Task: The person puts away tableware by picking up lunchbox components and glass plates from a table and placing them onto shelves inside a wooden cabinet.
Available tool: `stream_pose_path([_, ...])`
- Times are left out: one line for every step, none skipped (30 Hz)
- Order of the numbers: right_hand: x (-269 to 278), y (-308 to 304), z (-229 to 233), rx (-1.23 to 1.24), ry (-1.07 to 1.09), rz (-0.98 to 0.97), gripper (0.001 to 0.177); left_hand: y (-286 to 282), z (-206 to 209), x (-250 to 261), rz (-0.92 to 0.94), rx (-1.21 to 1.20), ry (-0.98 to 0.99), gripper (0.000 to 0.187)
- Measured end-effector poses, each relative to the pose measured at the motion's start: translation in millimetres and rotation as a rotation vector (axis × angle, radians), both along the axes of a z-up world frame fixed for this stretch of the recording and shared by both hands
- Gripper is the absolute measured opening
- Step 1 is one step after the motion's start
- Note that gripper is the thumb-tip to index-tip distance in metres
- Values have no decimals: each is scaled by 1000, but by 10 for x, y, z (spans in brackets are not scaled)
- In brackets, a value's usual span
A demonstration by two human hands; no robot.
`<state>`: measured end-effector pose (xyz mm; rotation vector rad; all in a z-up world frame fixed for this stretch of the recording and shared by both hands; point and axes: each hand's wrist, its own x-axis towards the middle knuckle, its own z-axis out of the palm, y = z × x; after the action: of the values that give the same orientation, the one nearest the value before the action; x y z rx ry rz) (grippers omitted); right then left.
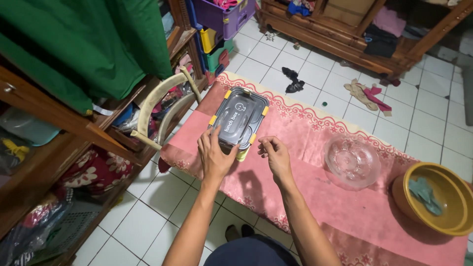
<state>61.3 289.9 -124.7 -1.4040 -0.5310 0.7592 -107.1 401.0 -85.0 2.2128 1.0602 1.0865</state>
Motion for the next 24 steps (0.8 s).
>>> stream_pose_path([12,4,13,0,0,0,22,1,-1,1,9,17,-18,80])
stream_pose_path([18,-5,28,0,0,-1,22,0,2,1,18,34,-35,79])
stream_pose_path([26,-4,42,1,-1,0,22,5,4,0,16,45,-62,78])
stream_pose_path([37,5,59,7,-2,2,22,11,9,-3,14,56,-89,77])
stream_pose_path([43,10,79,13,-2,5,22,9,18,-13,13,65,-114,76])
stream_pose_path([45,12,102,18,-2,7,22,5,32,-31,10,62,-136,76])
stream_pose_path([51,12,128,28,-5,8,23,7,51,-46,7,60,-159,75])
stream_pose_path([50,6,157,38,-9,10,23,5,73,-61,3,59,-183,74])
stream_pose_path([49,-1,190,46,-12,14,23,-1,98,-77,0,55,-216,73])
stream_pose_path([43,-17,229,55,-31,9,22,-9,127,-105,-2,51,-249,73])
stream_pose_path([44,-13,280,66,-52,18,22,-11,160,-148,8,51,-286,72])
stream_pose_path([36,-8,336,78,-73,27,22,-9,194,-189,-6,26,-326,71])
stream_pose_path([20,0,394,112,-77,43,22,-15,224,-239,-12,1,-365,70])
stream_pose_path([0,4,456,147,-80,59,22,-14,254,-300,-18,-23,-405,69])
stream_pose_path([-33,11,518,181,-81,80,22,-14,281,-385,-29,-19,-424,69])
stream_pose_path([-75,13,583,197,-78,111,22,-7,310,-476,-40,-15,-443,70])
stream_pose_path([-126,24,654,215,-72,142,23,8,345,-577,-50,-8,-461,71])
stream_pose_path([-182,53,728,232,-66,174,23,30,382,-677,-81,-42,-500,70])
stream_pose_path([-250,95,796,236,-15,204,25,56,415,-789,-115,-75,-537,70])
stream_pose_path([-326,142,864,238,36,234,28,69,447,-912,-149,-107,-575,69])
stream_pose_path([-420,182,934,238,86,257,31,67,482,-1042,-170,-130,-600,69])
stream_pose_path([-523,223,997,244,117,299,35,61,514,-1176,-192,-153,-625,69])
stream_pose_path([-619,259,1049,250,147,334,38,66,537,-1294,-221,-176,-650,68])
stream_pose_path([-717,304,1093,256,177,369,42,82,555,-1417,-237,-199,-670,70])
